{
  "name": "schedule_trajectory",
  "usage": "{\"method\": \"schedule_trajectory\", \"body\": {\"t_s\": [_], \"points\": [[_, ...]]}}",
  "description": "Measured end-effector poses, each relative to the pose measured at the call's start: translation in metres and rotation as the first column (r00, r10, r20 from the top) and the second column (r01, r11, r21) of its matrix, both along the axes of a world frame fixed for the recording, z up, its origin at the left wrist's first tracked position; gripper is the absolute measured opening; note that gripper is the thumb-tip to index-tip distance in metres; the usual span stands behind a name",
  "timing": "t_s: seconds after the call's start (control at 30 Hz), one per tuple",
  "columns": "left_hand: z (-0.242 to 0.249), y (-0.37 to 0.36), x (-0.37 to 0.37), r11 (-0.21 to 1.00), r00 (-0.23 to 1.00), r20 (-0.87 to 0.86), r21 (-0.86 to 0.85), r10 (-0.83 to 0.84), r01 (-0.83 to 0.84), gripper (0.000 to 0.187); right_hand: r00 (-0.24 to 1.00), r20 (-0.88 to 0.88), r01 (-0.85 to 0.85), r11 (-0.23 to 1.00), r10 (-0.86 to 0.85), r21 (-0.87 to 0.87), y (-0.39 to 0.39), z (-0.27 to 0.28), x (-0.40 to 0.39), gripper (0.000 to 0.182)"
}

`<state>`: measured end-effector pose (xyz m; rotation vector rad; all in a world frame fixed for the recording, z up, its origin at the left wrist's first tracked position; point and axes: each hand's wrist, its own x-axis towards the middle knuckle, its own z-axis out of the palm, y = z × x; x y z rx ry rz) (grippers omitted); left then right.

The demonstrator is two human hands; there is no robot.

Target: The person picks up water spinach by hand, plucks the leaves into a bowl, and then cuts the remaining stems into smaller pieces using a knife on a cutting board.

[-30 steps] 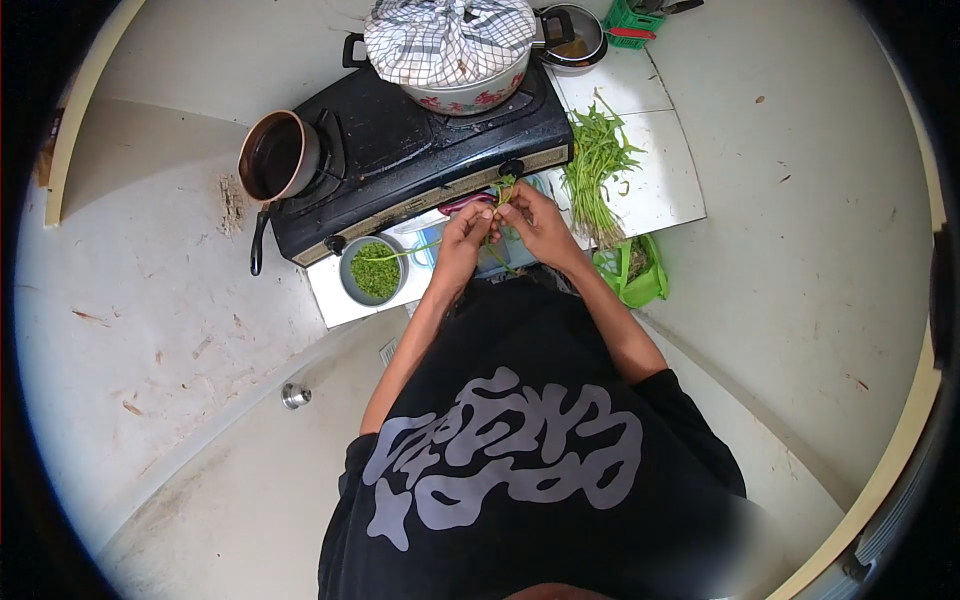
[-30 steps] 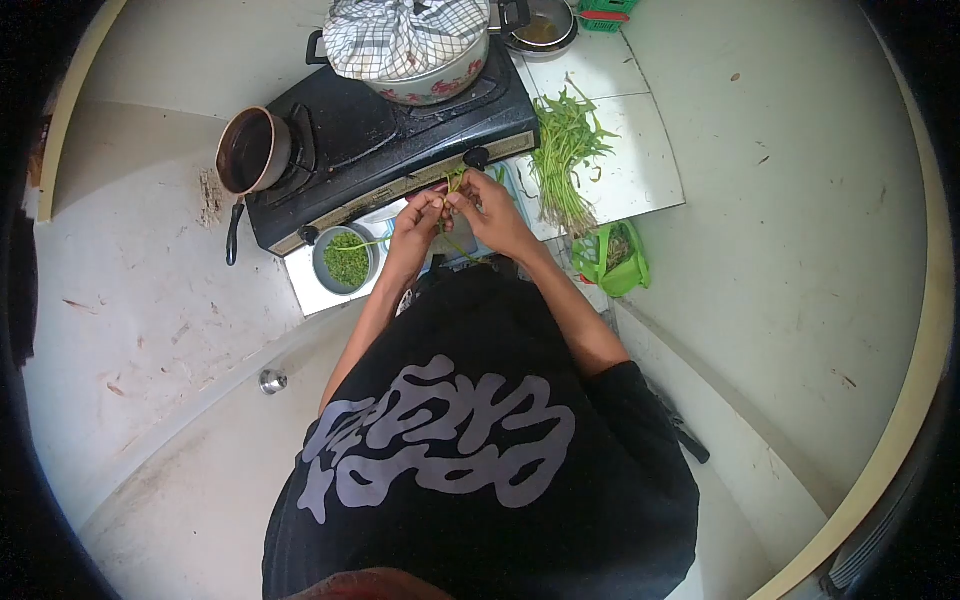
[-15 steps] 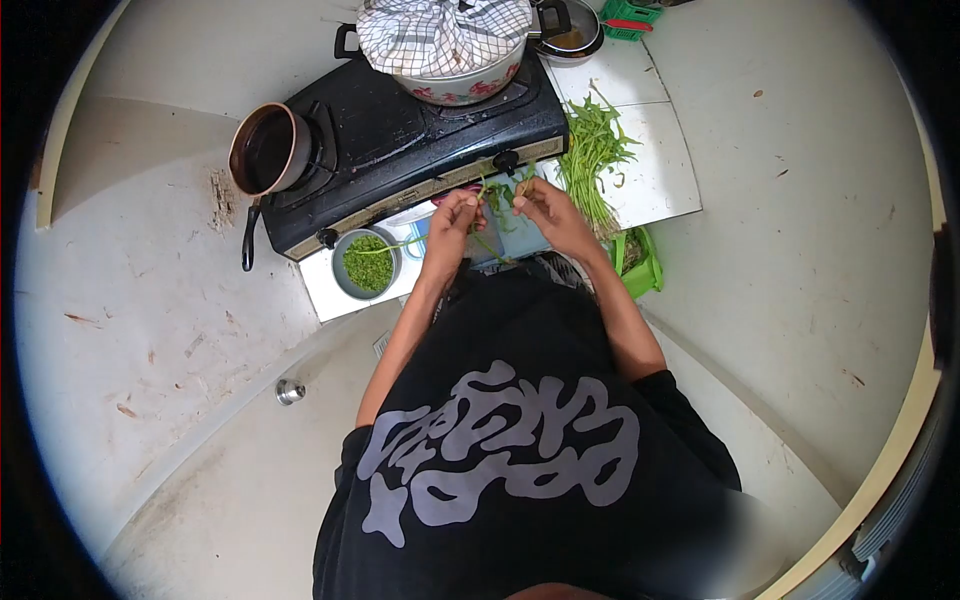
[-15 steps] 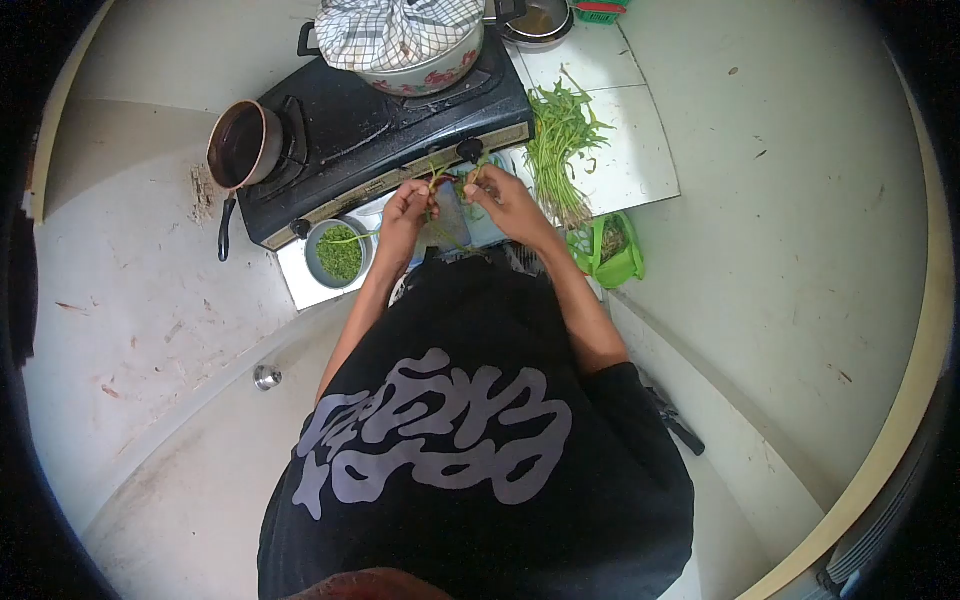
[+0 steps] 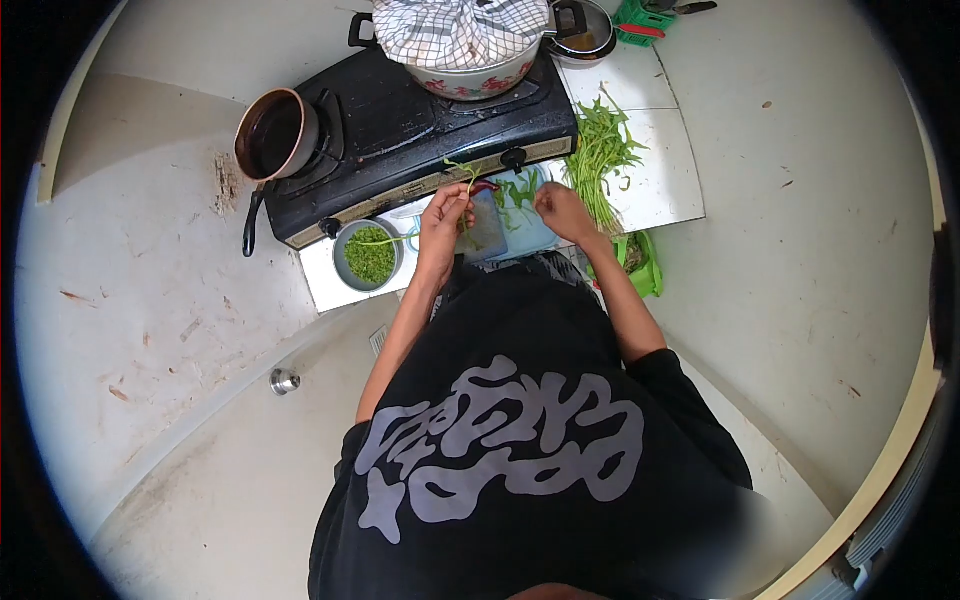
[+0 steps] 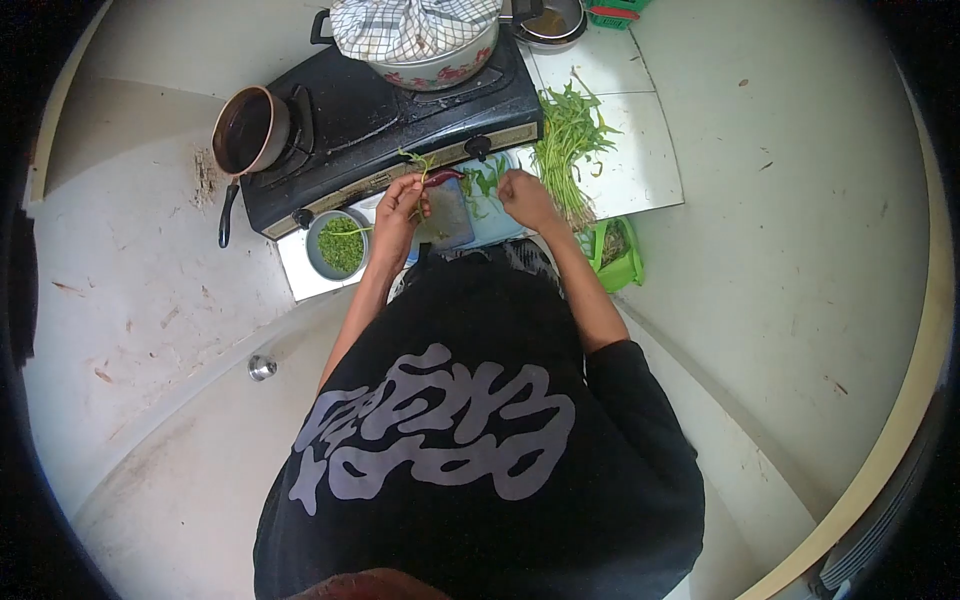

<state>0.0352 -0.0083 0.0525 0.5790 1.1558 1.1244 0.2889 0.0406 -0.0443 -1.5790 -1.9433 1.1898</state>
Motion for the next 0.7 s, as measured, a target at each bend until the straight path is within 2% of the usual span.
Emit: {"method": "schedule_trajectory", "body": {"t_s": [0.03, 0.1, 0.23, 0.3, 0.33, 0.4, 0.53, 0.6, 0.63, 0.7], "points": [[-0.002, -0.001, -0.001, 1.0, 1.0, 0.0, 0.0, 0.004, -0.004, 0.018, 1.0, 0.0, -0.004, 1.0, 0.004, 0.0, 0.003, 0.002, -0.006, 0.01], [-0.005, -0.002, -0.001, 1.0, 1.0, 0.009, -0.005, 0.002, -0.001, 0.017, 0.995, -0.037, 0.101, 0.989, -0.097, 0.112, 0.007, 0.002, -0.014, 0.01], [-0.008, -0.004, -0.002, 1.0, 1.0, -0.003, -0.027, -0.003, 0.003, 0.018, 0.997, 0.07, 0.008, 0.988, -0.019, 0.154, 0.004, -0.02, -0.017, 0.012], [-0.011, -0.004, -0.002, 1.0, 1.0, 0.002, -0.018, -0.009, 0.009, 0.019, 0.958, 0.277, -0.089, 0.994, 0.07, 0.058, 0.001, -0.03, -0.017, 0.019], [-0.012, -0.004, -0.002, 1.0, 1.0, 0.002, -0.018, -0.009, 0.009, 0.019, 0.958, 0.277, -0.09, 0.994, 0.07, 0.058, 0.0, -0.031, -0.017, 0.019], [-0.012, -0.003, -0.001, 1.0, 1.0, -0.004, -0.02, 0.011, -0.012, 0.017, 0.887, 0.428, -0.149, 0.985, 0.171, -0.084, -0.004, -0.033, -0.016, 0.021], [-0.005, -0.002, 0.0, 0.998, 0.999, -0.039, -0.053, -0.019, 0.017, 0.017, 0.887, 0.429, -0.187, 0.982, 0.171, -0.006, -0.008, -0.027, -0.013, 0.015], [-0.005, -0.001, 0.002, 1.0, 1.0, -0.005, -0.021, -0.001, 0.001, 0.017, 0.969, 0.209, -0.129, 0.991, 0.134, -0.036, -0.005, -0.013, -0.017, 0.019], [-0.004, 0.0, 0.003, 1.0, 1.0, -0.005, -0.019, 0.0, 0.0, 0.017, 0.969, 0.209, -0.13, 0.991, 0.135, -0.034, -0.004, 0.004, -0.022, 0.019], [0.001, 0.003, 0.005, 0.999, 0.999, -0.04, 0.041, -0.004, 0.005, 0.016, 0.98, -0.186, -0.078, 0.995, 0.066, -0.058, -0.002, 0.046, -0.036, 0.022]]}}
